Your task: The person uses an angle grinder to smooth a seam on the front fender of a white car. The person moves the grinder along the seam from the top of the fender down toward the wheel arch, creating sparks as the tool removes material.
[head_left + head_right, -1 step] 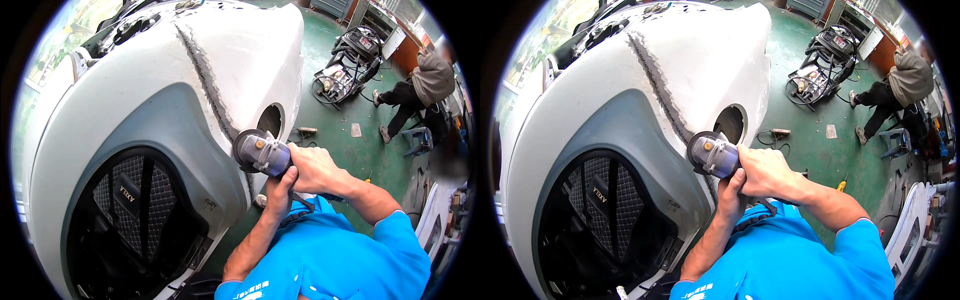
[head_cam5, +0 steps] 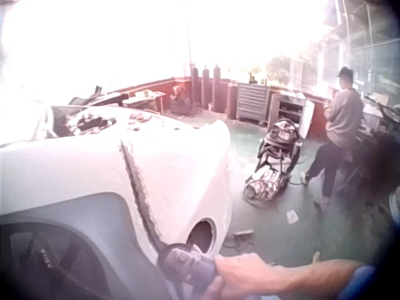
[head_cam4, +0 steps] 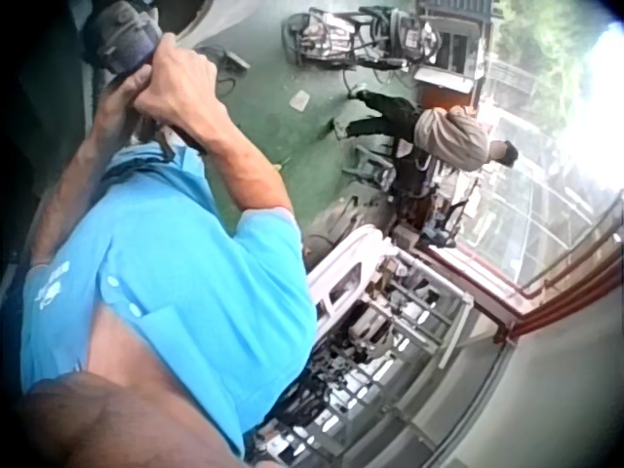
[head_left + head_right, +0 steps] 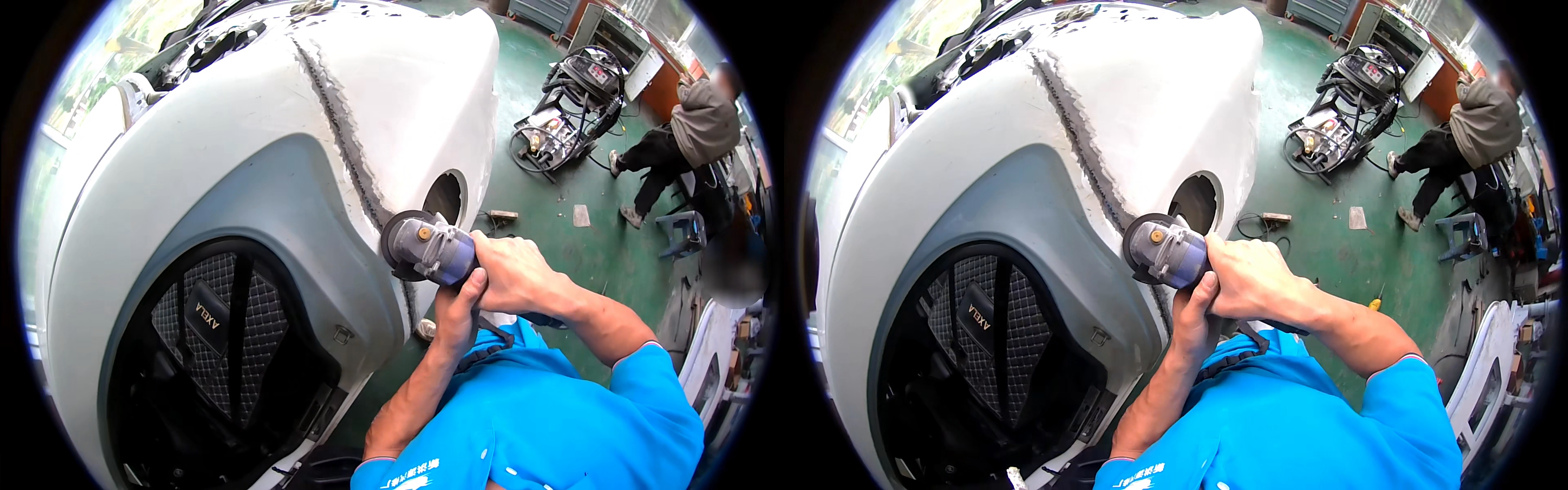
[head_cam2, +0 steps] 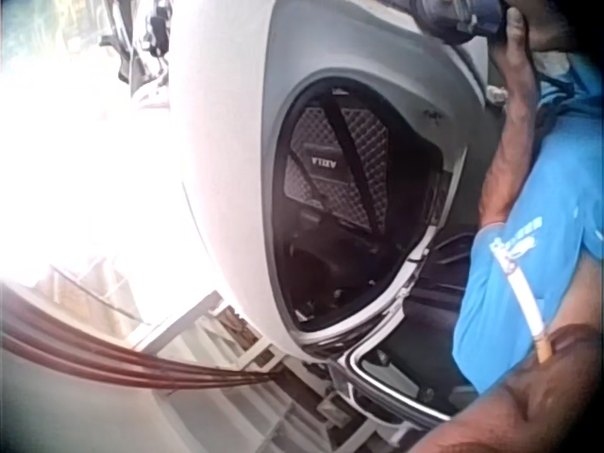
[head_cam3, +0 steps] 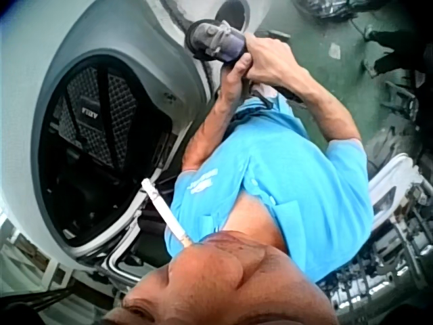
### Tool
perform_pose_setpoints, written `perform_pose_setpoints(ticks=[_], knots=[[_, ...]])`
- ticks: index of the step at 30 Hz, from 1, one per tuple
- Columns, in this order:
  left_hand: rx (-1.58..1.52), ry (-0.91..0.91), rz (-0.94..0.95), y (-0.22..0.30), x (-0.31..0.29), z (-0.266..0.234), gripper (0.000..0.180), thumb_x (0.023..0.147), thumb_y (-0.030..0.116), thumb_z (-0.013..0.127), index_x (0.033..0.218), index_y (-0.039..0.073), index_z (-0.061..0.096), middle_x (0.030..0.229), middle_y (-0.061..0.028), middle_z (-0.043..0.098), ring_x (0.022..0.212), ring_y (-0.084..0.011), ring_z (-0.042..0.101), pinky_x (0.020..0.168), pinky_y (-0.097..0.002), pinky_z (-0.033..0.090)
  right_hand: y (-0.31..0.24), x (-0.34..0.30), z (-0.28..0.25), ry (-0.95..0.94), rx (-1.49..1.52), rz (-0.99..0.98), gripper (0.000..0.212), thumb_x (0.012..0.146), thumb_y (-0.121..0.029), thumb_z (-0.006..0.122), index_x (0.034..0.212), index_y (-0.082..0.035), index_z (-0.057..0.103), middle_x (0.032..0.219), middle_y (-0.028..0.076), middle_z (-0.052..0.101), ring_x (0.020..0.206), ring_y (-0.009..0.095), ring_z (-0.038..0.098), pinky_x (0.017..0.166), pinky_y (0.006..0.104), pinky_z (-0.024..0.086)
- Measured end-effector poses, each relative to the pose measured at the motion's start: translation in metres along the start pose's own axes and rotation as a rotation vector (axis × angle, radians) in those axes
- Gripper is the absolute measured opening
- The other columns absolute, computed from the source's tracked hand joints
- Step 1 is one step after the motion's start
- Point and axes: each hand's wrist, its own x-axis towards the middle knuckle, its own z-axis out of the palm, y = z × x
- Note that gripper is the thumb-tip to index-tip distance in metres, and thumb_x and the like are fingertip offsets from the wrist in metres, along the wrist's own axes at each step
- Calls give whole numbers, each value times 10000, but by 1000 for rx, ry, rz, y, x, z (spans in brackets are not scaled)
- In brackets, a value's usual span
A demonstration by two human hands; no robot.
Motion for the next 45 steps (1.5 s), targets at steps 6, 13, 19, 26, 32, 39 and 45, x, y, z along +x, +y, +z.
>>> perform_pose_setpoints(ticks=[6,13,19,26,32,39,45], knots=[[-115,-63,21,17,24,2,692,975,398,723,1449,-23,445,1369,-134,587,1256,-222,597,1089,-387,479,-15,15,-16,76,-176,-33,418,733,-220,716,1022,4,513,906,232,681,859,451,685,750,540,525],[-273,-109,29,-7,28,0,749,940,359,775,1494,16,406,1407,-133,565,1298,-235,578,1115,-421,477,-24,9,-23,93,-299,-71,398,689,-123,711,1012,19,527,926,216,669,862,425,693,707,519,537],[-309,-143,23,-4,31,-5,779,920,353,798,1497,14,400,1406,-144,557,1302,-253,576,1123,-426,474,-36,12,-28,84,-343,-65,406,694,-111,709,1031,23,527,934,208,663,870,413,698,697,511,537],[-316,-180,26,-6,35,-10,805,905,360,814,1497,10,395,1405,-146,551,1323,-257,558,1147,-432,456,-36,12,-26,84,-380,-60,407,698,-111,716,1033,28,531,951,210,666,857,407,703,681,512,535],[-274,-189,72,-9,31,-9,819,912,412,798,1504,14,395,1424,-135,547,1312,-254,569,1138,-432,460,-31,8,-20,122,-346,-94,396,696,-106,711,1021,28,528,932,213,666,824,413,704,660,520,529],[-315,-216,26,14,43,-8,709,942,265,776,1501,30,410,1454,-116,524,1359,-236,519,1173,-407,400,-34,19,-27,172,-338,-77,384,687,-92,707,995,29,513,891,226,669,805,437,702,667,538,529],[-195,-150,21,13,37,-4,678,964,248,749,1492,-23,421,1455,-136,531,1352,-238,522,1172,-391,394,-20,13,-23,169,-211,-49,377,693,-116,686,995,21,507,873,241,681,821,465,690,700,550,536]])
